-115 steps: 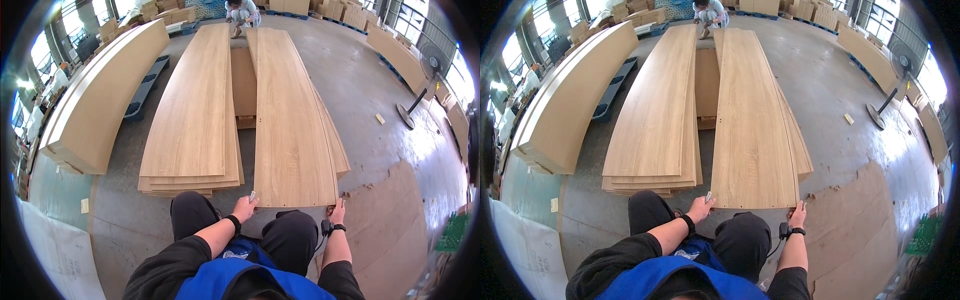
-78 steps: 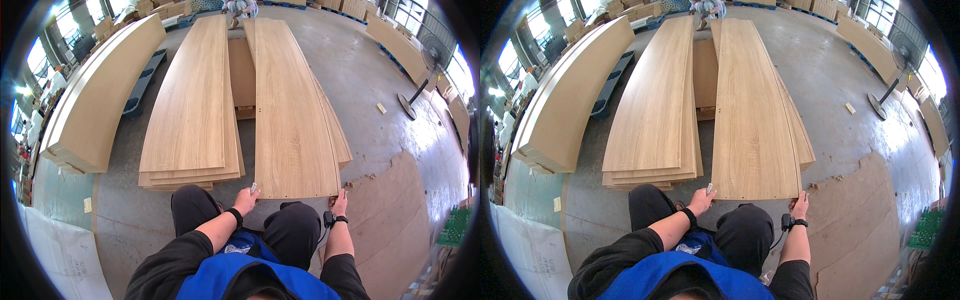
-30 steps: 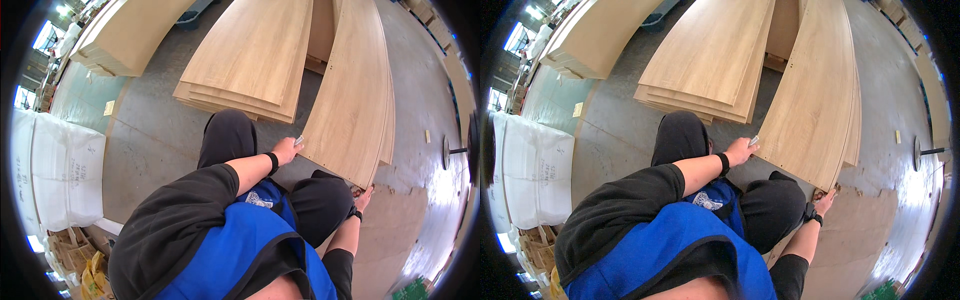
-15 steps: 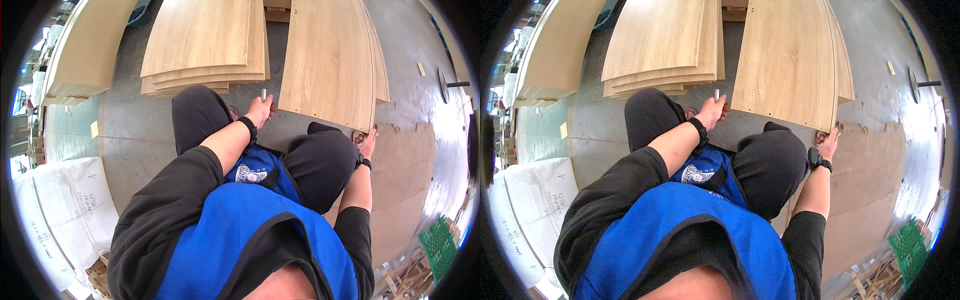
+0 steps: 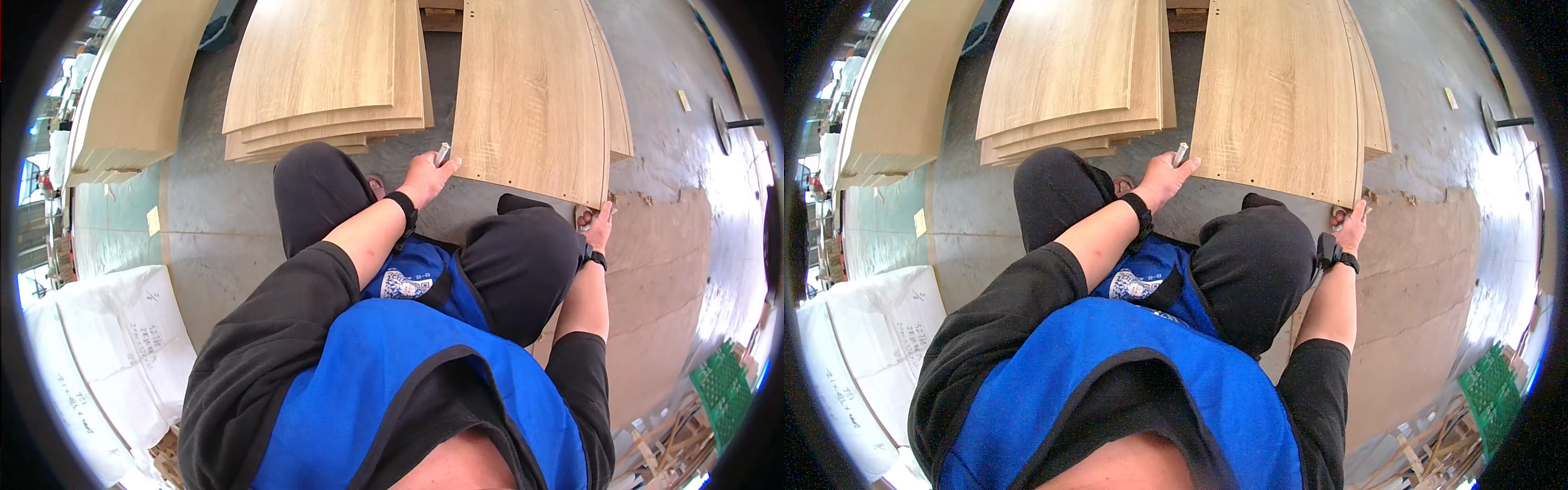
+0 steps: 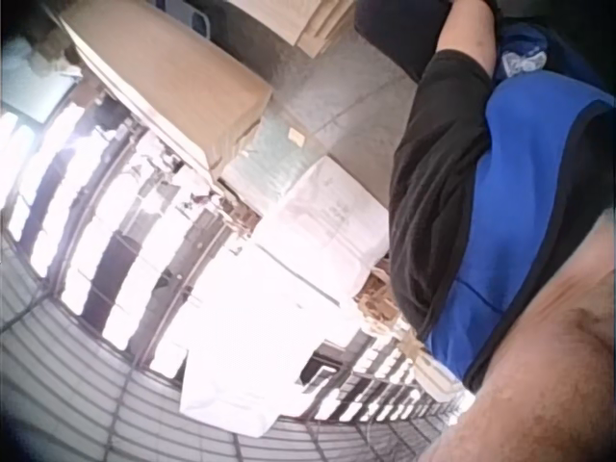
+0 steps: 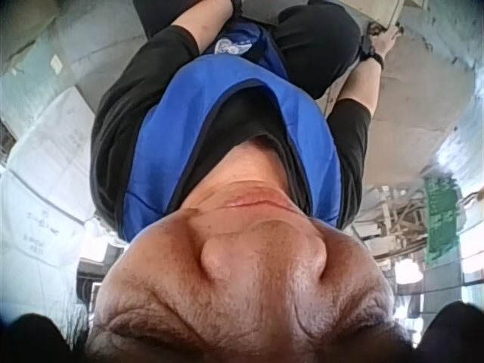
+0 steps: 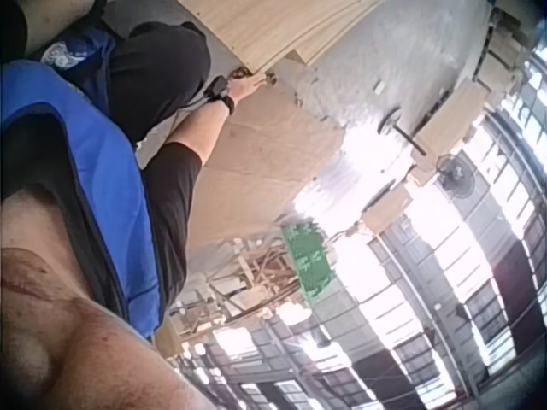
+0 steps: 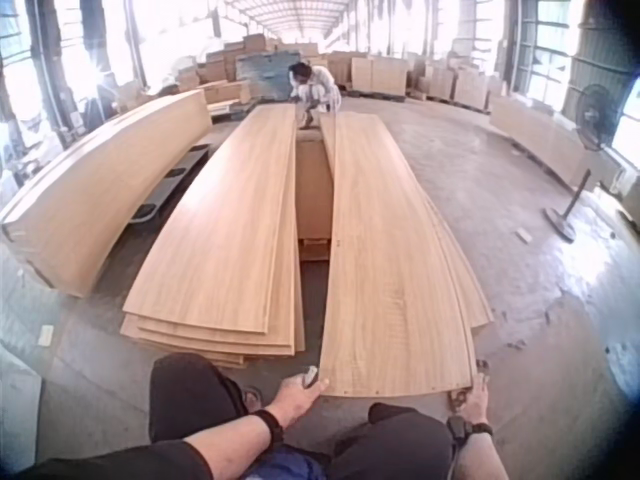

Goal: Marking and scraping the edges of wooden panels in a furniture manufacturing facility.

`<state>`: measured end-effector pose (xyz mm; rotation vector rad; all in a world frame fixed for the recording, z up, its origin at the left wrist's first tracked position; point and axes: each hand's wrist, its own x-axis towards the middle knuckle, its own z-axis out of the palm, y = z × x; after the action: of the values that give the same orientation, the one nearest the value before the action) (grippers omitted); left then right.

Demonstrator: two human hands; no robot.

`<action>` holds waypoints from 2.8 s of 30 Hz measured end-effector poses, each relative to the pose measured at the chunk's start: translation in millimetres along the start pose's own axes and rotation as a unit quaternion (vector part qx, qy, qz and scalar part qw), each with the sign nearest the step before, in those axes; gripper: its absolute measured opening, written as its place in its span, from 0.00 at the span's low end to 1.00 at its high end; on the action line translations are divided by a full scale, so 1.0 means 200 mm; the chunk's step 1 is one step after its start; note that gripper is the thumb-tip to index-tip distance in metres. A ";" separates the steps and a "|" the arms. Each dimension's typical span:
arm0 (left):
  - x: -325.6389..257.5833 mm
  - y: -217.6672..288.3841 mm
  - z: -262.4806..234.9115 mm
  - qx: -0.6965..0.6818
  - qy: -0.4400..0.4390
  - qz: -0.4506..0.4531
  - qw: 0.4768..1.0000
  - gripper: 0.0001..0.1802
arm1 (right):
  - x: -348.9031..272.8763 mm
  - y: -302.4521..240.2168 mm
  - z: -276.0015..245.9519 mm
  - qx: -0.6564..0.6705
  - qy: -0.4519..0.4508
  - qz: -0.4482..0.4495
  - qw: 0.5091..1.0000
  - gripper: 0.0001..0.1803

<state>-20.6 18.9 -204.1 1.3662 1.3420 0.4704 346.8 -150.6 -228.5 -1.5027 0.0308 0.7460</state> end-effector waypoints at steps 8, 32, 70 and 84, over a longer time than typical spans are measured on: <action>0.01 -0.04 -0.08 0.088 0.053 0.008 0.995 0.21 | -0.02 -0.02 0.03 -0.001 -0.006 -0.004 1.000 0.19; 0.05 0.00 -0.08 0.201 0.037 0.090 0.975 0.19 | -0.02 0.00 0.03 -0.008 0.000 -0.012 1.000 0.22; -0.07 -0.19 -0.02 -0.339 -0.161 -0.172 0.911 0.17 | -0.02 0.01 0.03 0.004 -0.010 0.010 1.000 0.22; -0.04 -0.11 -0.02 -0.191 -0.142 -0.094 0.967 0.15 | -0.02 -0.03 0.07 -0.008 0.008 0.009 1.000 0.24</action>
<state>-34.9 7.6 -218.6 0.9382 1.0661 0.3660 340.0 -140.1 -220.2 -1.5252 0.0498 0.7498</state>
